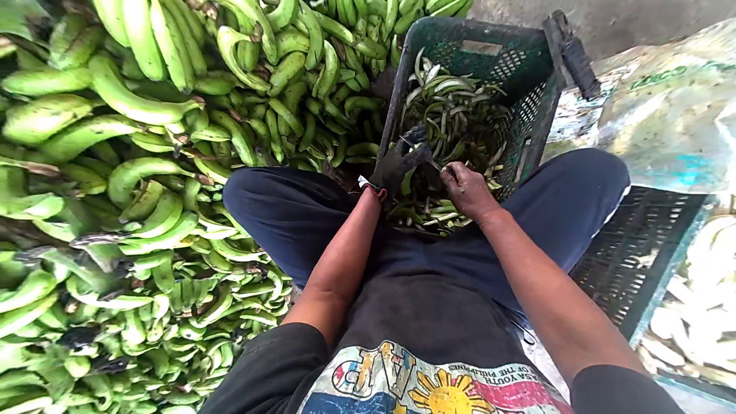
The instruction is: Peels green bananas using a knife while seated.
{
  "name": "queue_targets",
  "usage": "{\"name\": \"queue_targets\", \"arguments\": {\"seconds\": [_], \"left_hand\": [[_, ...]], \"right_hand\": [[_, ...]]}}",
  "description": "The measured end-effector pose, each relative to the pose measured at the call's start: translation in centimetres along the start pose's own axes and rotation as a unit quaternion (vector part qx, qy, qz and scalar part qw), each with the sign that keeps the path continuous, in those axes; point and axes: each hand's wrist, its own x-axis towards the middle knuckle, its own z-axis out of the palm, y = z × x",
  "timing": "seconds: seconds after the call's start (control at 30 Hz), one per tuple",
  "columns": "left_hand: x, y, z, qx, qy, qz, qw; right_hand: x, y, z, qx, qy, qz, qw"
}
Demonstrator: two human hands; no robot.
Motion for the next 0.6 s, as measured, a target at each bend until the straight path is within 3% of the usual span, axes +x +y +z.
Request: {"name": "queue_targets", "arguments": {"seconds": [0.1,0.2,0.33,0.5,0.6], "left_hand": [[-1.1,3.2,1.5,0.057,0.09,-0.072,0.992],[-1.4,2.5,1.7,-0.019,0.154,-0.023,0.988],[0.3,-1.5,0.3,-0.154,0.107,0.036,0.982],[0.4,-1.4,0.5,-0.015,0.207,0.004,0.978],[-2.3,0.5,1.0,0.177,0.177,-0.106,0.962]], "right_hand": [[-0.1,-0.7,0.7,-0.016,0.005,0.004,1.0],[0.0,-1.1,0.7,-0.016,0.005,0.003,1.0],[0.0,-1.4,0.8,0.002,0.008,-0.011,1.0],[0.4,-1.3,1.2,0.002,-0.018,0.0,1.0],[0.6,-1.0,1.5,-0.004,-0.022,0.007,1.0]]}}
